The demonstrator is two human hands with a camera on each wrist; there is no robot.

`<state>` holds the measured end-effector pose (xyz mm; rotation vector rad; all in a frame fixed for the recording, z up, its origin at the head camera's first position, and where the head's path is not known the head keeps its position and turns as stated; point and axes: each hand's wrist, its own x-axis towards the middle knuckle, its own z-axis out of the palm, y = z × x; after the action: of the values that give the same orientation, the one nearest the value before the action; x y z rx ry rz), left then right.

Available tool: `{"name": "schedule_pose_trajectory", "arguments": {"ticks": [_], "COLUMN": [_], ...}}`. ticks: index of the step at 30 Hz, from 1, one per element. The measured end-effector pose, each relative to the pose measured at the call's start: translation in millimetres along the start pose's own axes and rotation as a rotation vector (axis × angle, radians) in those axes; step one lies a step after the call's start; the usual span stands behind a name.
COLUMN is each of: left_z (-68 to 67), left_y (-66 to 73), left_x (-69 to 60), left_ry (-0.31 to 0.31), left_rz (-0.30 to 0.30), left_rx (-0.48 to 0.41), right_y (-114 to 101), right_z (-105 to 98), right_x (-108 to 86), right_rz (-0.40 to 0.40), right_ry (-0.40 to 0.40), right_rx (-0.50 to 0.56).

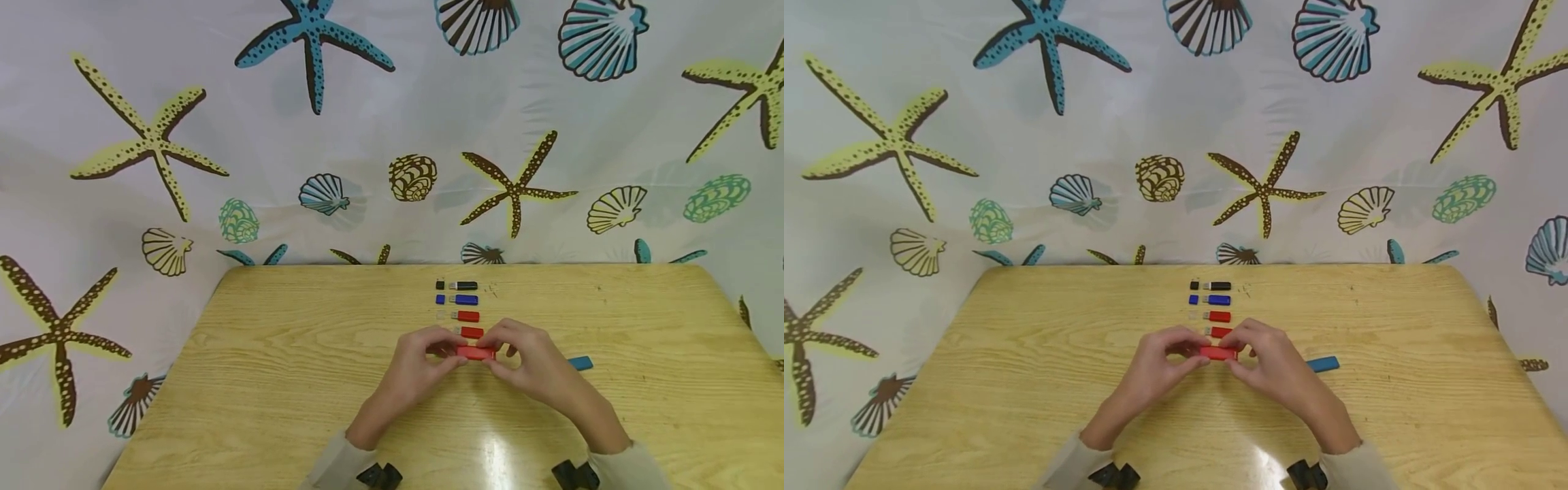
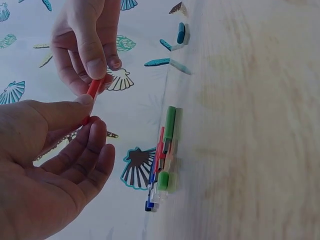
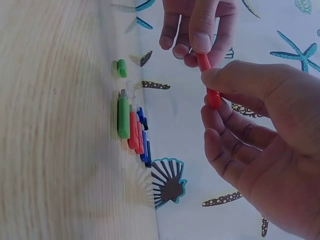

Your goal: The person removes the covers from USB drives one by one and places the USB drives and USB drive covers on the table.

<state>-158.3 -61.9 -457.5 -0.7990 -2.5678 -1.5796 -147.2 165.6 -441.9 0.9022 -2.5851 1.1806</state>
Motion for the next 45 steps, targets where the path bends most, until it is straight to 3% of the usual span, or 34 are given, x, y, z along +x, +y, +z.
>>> {"name": "schedule_pose_trajectory", "arguments": {"ticks": [9,13,20,30,45], "left_z": [-4.1,-6.8,-10.9,-19.2,-27.3], "left_y": [-1.9,-2.5,-6.9,-11.0,-8.3], "left_x": [-4.7,-6.6,-8.1,-6.9,-5.2], "left_ry": [-0.017,-0.048,-0.090,-0.104,-0.131], "left_rz": [-0.015,-0.039,-0.022,0.012,0.035], "left_rx": [0.037,0.029,0.001,-0.081,-0.083], "right_y": [-1.2,-1.7,-1.3,-1.2,-2.3], "right_z": [6.4,8.4,10.5,11.8,9.5], "right_x": [0.9,0.2,-0.8,-0.8,-0.8], "right_rz": [-0.021,-0.029,-0.018,-0.079,-0.141], "right_ry": [-0.020,-0.034,-0.072,-0.016,-0.011], "right_rx": [-0.004,-0.011,0.020,0.053,0.088]}}
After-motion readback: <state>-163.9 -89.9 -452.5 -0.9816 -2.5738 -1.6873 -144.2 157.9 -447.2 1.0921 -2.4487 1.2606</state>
